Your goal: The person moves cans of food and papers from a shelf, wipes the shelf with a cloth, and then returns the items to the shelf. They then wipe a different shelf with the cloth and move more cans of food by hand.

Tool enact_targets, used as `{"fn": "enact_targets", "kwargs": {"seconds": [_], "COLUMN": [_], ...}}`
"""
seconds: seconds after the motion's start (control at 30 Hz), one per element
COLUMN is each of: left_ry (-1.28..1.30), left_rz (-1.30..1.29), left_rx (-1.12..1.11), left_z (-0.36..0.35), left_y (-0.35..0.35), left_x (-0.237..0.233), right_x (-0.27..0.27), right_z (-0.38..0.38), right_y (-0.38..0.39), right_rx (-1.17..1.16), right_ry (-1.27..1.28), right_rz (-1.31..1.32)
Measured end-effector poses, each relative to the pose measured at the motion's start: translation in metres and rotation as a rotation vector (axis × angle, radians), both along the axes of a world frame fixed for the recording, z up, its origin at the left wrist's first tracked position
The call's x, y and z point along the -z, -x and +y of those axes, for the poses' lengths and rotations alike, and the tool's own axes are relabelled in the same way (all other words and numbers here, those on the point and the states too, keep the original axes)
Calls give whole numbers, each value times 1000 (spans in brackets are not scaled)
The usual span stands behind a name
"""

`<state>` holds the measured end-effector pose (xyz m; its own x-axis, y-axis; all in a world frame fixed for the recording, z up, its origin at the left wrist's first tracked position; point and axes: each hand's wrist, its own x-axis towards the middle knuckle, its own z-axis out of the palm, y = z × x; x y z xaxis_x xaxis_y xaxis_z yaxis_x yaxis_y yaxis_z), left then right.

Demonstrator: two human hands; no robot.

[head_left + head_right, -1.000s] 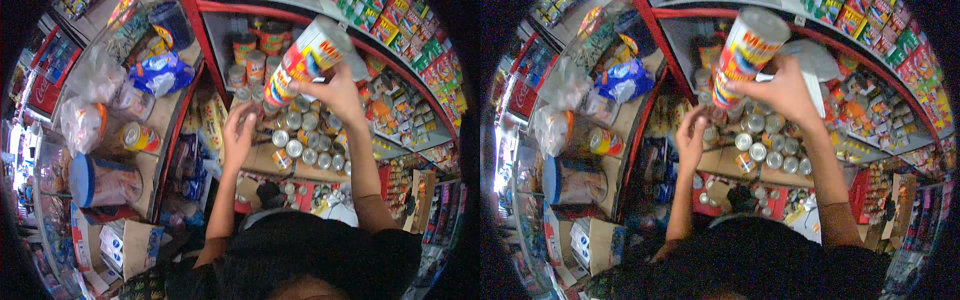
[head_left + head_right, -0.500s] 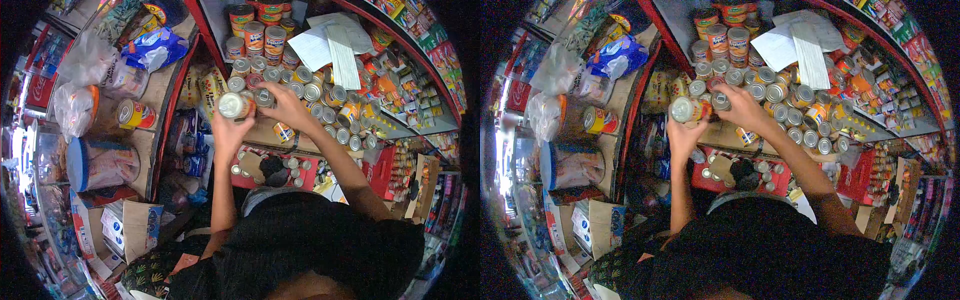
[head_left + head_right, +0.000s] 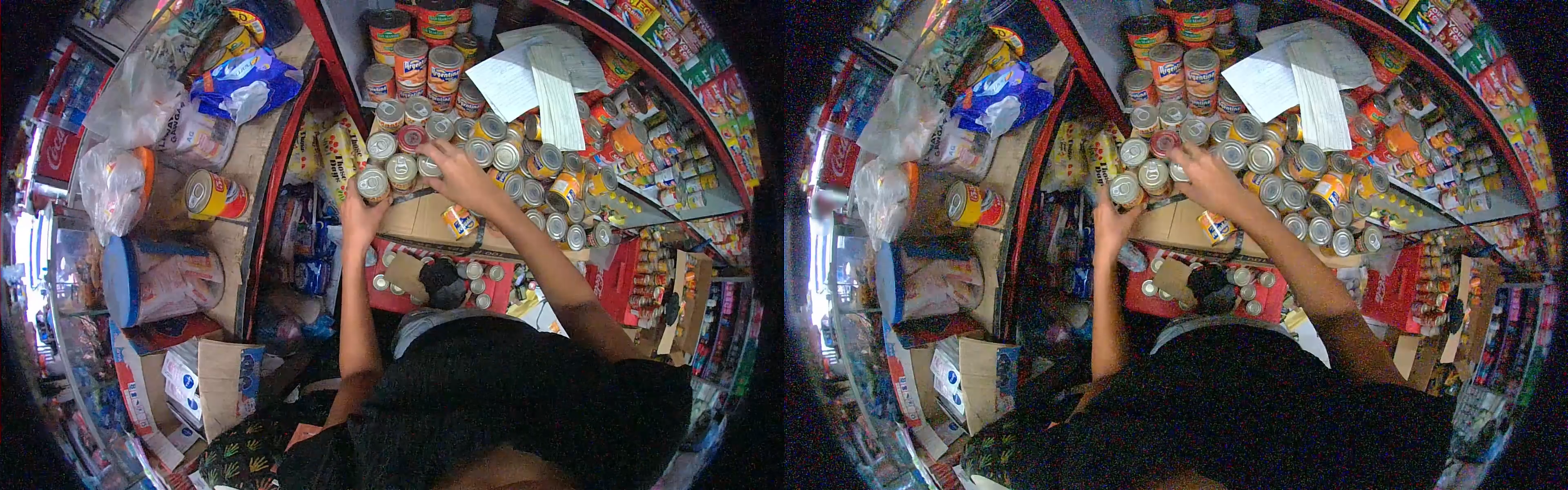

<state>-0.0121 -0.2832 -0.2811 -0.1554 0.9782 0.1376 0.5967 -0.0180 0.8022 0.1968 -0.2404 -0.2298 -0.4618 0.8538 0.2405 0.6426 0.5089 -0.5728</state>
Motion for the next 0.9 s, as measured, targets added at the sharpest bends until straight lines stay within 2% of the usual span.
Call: {"fn": "enact_targets", "kwargs": {"seconds": [0.13, 0.2, 0.23, 0.27, 0.3, 0.33, 0.4, 0.47, 0.5, 0.6, 0.63, 0.7, 0.73, 0.8, 0.83, 0.9], "left_ry": [41, 19, 18, 7, 31, 46, 34, -30, -74, -123, -187, -198, -197, -174, -179, -211], "left_rz": [-104, -127, -145, -192, -345, -373, -430, -401, -373, -369, -370, -374, -382, -406, -400, -385], "left_rx": [49, 82, 97, 136, 137, 137, 101, 77, 44, -27, -54, -65, -73, -90, -101, -111], "left_z": [-1, 0, 3, 1, -2, -3, -1, 1, 1, 1, 3, 0, -1, 2, 1, 2], "left_y": [2, 6, 9, 9, 6, 8, 9, 7, 6, 1, 1, 1, 1, 4, 3, 2], "left_x": [-5, 4, 15, 4, -13, -13, -11, -23, -31, -54, -52, -60, -63, -53, -55, -56], "right_x": [-10, -39, -64, -93, -129, -165, -225, -272, -288, -301, -300, -297, -292, -287, -287, -289], "right_z": [1, 13, 17, 25, 36, 46, 81, 139, 170, 251, 259, 274, 282, 294, 297, 297], "right_y": [0, 5, 10, 14, 17, 20, 23, 29, 35, 68, 75, 89, 95, 101, 106, 101], "right_rx": [-62, -109, -174, -243, -241, -235, -88, -82, -45, 193, 190, 249, 244, 331, 404, 387], "right_ry": [-69, -174, -227, -277, -369, -452, -570, -639, -530, -234, -242, -177, -184, -360, -322, -306], "right_rz": [-104, -134, -8, 114, 171, 228, 324, 449, 485, 542, 545, 369, 371, 293, 270, 262]}}
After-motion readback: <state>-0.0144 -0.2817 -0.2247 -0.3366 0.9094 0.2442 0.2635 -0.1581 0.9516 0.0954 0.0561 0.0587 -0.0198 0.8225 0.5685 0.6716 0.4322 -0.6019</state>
